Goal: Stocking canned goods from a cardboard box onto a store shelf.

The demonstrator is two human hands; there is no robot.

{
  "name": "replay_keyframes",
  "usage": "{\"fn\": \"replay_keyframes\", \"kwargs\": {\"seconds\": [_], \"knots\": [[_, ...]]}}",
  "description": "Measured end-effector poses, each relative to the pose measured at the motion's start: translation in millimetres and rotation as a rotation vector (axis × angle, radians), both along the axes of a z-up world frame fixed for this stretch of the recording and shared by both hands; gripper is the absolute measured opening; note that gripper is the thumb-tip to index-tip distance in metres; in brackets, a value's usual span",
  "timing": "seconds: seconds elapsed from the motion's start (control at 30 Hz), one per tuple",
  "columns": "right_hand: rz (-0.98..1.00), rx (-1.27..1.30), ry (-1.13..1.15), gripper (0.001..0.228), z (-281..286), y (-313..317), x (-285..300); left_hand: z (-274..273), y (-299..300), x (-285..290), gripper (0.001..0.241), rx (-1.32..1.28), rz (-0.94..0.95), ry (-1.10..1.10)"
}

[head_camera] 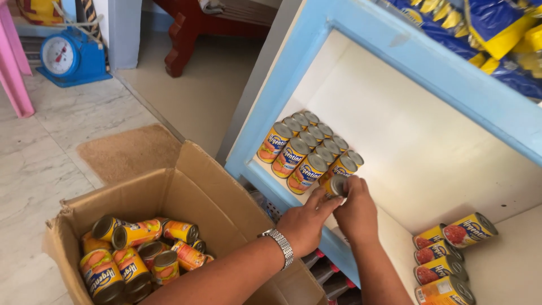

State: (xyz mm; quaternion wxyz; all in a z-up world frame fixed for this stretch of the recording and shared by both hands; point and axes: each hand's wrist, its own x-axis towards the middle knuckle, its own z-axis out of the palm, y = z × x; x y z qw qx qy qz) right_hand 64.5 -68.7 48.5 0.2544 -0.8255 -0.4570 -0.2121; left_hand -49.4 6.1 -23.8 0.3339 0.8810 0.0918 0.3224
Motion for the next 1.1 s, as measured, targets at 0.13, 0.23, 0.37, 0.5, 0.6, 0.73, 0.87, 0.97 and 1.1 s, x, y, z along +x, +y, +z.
{"fn": "replay_keyframes", "kwargs": {"seconds": [0.13,0.23,0.37,0.5,0.6,0.73,0.87,0.97,1.1], "knots": [[0.025,-0.034,-0.015,0.042,7,14,23,-4,-4,-24,0.073,-0.045,-0.061,0.021],[-0.002,-0.100,0.091,0.052,9,23,35,-22,-1,-40,0.070,-0.061,-0.129,0.054],[-0.105,-0.154,0.239,0.054,7,30,44,-36,1,-54,0.049,-0.011,-0.221,0.073],[-0.145,-0.193,0.142,0.057,7,34,44,-54,3,-59,0.045,0.150,-0.217,-0.091],[-0.211,-0.238,0.138,0.061,12,35,36,-53,7,-78,0.044,0.229,-0.152,-0.131],[-0.188,-0.129,-0.067,0.058,11,19,-4,-47,28,-108,0.038,0.105,-0.127,-0.077],[0.292,0.184,-0.128,0.029,-26,-3,-85,-34,49,-140,0.029,-0.094,-0.126,-0.170],[0.677,0.134,-0.007,0.016,-105,-5,-124,-25,59,-161,0.025,-0.167,-0.086,-0.222],[0.589,-0.158,0.381,0.030,-208,21,-173,-20,64,-182,0.021,-0.234,-0.060,-0.259]]}}
